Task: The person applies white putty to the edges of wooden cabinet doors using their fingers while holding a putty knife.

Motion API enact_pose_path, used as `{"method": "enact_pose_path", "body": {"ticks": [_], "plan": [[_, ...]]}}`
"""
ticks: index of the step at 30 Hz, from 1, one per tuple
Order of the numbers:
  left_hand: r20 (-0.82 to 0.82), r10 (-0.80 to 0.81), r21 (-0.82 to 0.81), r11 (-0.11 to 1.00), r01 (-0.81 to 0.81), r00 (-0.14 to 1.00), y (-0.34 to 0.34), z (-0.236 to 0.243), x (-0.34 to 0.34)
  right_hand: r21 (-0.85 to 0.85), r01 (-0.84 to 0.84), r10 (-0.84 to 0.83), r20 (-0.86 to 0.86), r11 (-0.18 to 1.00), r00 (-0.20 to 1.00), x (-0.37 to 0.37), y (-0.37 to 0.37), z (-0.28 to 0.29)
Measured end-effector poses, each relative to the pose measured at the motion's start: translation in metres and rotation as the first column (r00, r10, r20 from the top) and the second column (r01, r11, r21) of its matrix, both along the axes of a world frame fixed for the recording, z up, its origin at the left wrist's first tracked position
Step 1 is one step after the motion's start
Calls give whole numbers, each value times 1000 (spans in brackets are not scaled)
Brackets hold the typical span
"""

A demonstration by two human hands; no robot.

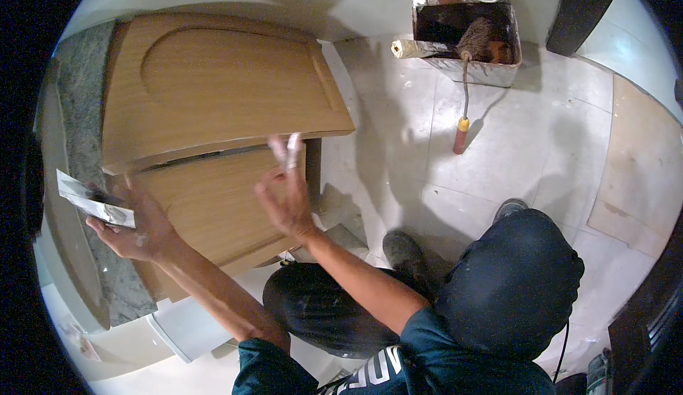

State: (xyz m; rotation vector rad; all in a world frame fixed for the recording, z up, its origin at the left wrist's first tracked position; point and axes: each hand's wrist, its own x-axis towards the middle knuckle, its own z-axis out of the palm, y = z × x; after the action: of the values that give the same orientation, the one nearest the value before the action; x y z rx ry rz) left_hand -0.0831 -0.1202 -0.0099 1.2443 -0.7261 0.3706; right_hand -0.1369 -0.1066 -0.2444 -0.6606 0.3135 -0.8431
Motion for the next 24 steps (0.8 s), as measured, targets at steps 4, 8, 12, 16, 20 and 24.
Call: {"method": "enact_pose_path", "body": {"ticks": [4, 8, 12, 16, 20, 24], "plan": [[-10, -33, 36, 999, 33, 999, 5, -2, 3, 97, 83, -72, -108, 992, 992, 6, 12, -64], [-21, -45, 68, 997, 46, 999, 23, 3, 13, 114, 68, -50, -152, 991, 987, 11, 12, -72], [43, -103, 24, 994, 102, 994, 23, -1, 19, 148, 119, -86, -213, 982, 973, 27, 4, -81], [-7, -27, 41, 999, 28, 1000, 11, -2, 11, 57, 59, -48, -179, 997, 983, 30, 26, -58], [-2, 119, -55, 991, -119, 993, -9, -5, -3, -34, 56, -61, -180, 998, 982, 17, 37, -50], [-22, 30, -37, 999, -31, 999, 7, 0, 8, 14, 103, -95, -283, 995, 954, 15, 17, -72]]}}
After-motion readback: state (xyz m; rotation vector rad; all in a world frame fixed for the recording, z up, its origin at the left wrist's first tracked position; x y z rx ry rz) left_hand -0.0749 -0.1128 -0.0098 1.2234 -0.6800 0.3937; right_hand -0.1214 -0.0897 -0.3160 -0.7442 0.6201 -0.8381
